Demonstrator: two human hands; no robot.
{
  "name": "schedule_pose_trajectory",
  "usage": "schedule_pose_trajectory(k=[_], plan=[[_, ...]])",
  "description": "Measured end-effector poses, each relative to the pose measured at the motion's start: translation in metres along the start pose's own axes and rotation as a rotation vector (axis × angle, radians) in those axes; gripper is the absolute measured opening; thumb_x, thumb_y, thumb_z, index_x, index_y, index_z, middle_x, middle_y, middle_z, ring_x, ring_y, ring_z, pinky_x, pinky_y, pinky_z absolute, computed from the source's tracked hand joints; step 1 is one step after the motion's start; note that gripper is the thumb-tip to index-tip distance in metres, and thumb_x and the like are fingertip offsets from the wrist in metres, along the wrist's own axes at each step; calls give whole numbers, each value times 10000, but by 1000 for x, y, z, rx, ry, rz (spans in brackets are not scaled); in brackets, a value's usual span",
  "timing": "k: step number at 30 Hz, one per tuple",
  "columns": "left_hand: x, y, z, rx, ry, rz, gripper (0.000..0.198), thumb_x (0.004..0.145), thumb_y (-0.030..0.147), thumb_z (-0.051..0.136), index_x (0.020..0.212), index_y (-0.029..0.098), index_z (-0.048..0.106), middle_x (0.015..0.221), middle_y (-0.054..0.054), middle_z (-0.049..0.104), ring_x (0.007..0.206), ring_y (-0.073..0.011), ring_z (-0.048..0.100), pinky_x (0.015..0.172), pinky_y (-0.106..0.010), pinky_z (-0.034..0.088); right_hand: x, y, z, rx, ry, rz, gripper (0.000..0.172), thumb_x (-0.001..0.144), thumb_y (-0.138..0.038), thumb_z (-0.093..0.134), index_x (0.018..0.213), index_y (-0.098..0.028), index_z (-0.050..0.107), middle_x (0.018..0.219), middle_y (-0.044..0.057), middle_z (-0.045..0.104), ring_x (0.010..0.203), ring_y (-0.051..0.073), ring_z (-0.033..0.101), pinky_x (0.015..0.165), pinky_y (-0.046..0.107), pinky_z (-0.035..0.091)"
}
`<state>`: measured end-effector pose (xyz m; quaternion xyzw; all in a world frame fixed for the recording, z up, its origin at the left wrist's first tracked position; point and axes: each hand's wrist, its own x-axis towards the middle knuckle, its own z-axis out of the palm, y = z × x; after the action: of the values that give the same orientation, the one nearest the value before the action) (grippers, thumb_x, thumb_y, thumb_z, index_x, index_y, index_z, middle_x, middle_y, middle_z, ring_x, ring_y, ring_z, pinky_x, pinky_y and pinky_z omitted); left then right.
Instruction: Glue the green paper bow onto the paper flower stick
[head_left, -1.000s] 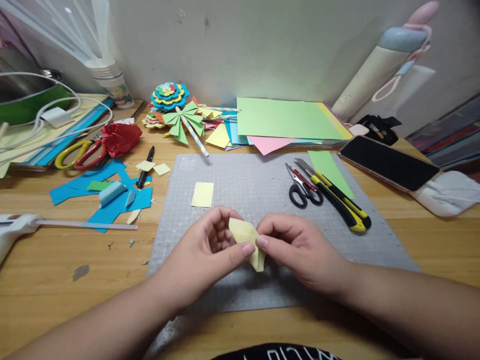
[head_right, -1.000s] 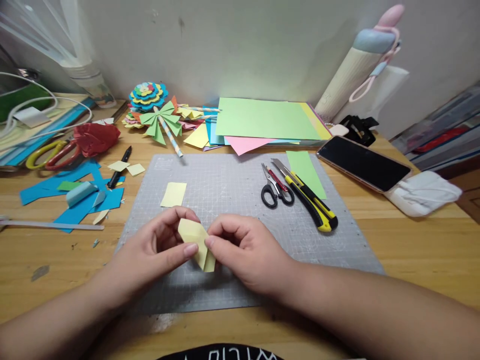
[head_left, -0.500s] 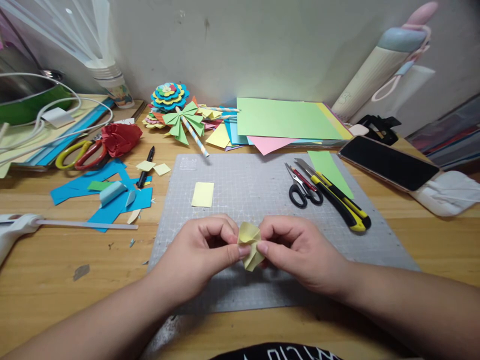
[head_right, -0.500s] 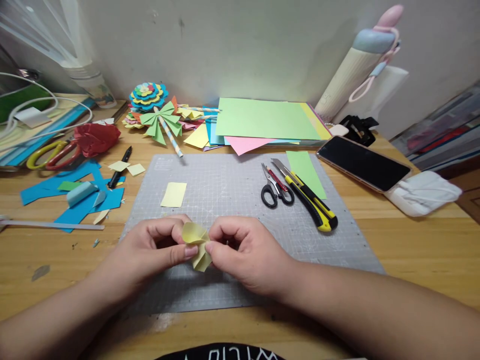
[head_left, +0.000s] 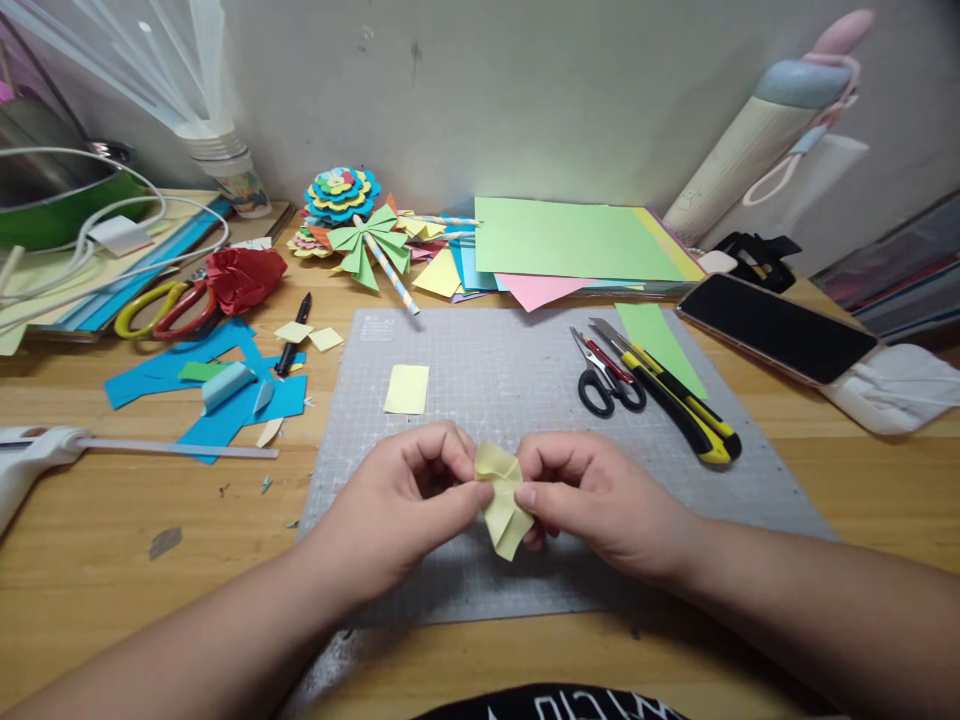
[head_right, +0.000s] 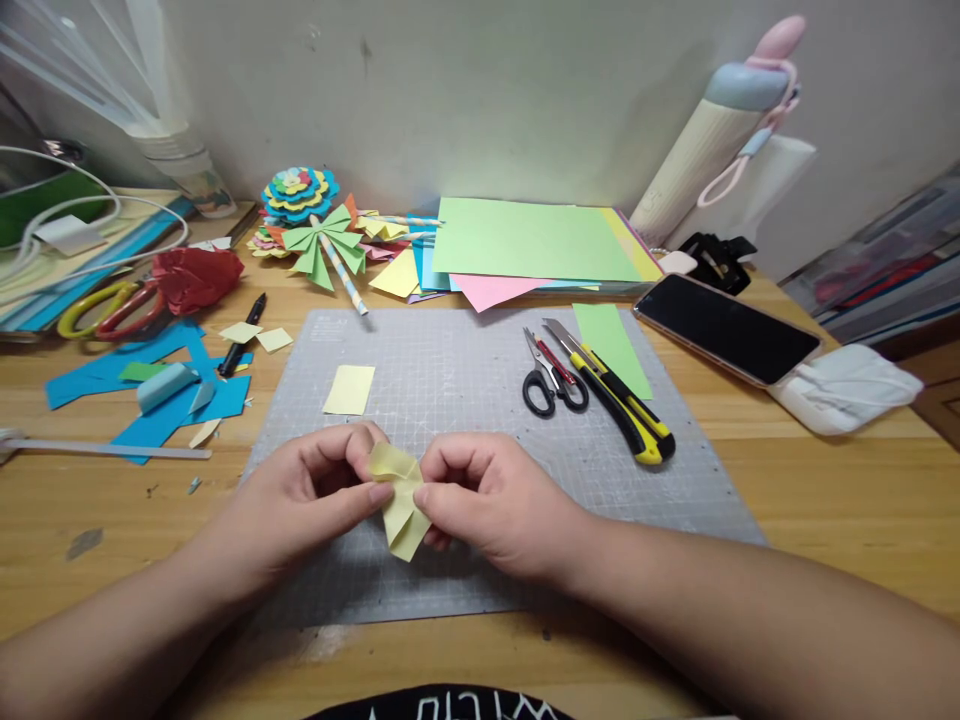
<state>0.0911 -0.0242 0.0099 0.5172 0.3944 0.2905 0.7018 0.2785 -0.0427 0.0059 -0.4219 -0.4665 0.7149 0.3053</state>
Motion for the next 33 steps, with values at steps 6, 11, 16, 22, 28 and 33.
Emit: schedule_pose_trajectory(k=[6, 11, 16, 22, 28, 33], plan=[[0, 0, 1, 10, 19, 13, 196, 760, 190, 637, 648, 173, 478, 696, 48, 500, 668, -92, 460, 628, -213, 383, 0, 0, -1, -17, 9, 28, 159, 761, -248, 603, 648, -167, 526, 565, -27, 576, 522, 80, 525, 534, 210, 428], [0, 4, 0, 111, 29, 37, 177, 792, 233, 594, 647, 170, 513, 687, 34, 517, 665, -106, 463, 652, -237, 387, 0, -1, 0, -25, 6, 39, 162, 755, -243, 603, 641, -176, 510, 551, -36, 563, 522, 84, 521, 540, 215, 424], [0, 7, 2, 173, 56, 16, 125, 766, 237, 598, 675, 168, 546, 652, 35, 507, 635, -110, 453, 611, -236, 381, 0, -1, 0, -24, 0, 51, 161, 745, -257, 604, 641, -180, 509, 550, -35, 558, 523, 90, 520, 541, 223, 422], [-2, 10, 1, 283, 116, 48, 170, 767, 241, 576, 616, 171, 542, 605, 38, 492, 600, -107, 442, 589, -233, 370, -1, -2, 0, -38, -2, 53, 150, 753, -253, 592, 647, -178, 516, 559, -33, 563, 527, 88, 518, 544, 220, 424], [-2, 6, -2, 304, 106, 28, 280, 845, 298, 510, 599, 172, 551, 580, 25, 525, 584, -115, 476, 591, -238, 383, -1, -3, 1, -15, -16, 53, 169, 734, -265, 616, 634, -179, 510, 558, -31, 559, 520, 89, 513, 529, 221, 425], [-2, 2, 0, 170, 77, 23, 292, 878, 374, 473, 674, 177, 548, 595, 32, 508, 595, -118, 470, 590, -241, 380, -2, -1, 2, -19, 53, -23, 198, 772, -297, 616, 651, -178, 512, 606, -22, 560, 561, 97, 533, 554, 228, 441]])
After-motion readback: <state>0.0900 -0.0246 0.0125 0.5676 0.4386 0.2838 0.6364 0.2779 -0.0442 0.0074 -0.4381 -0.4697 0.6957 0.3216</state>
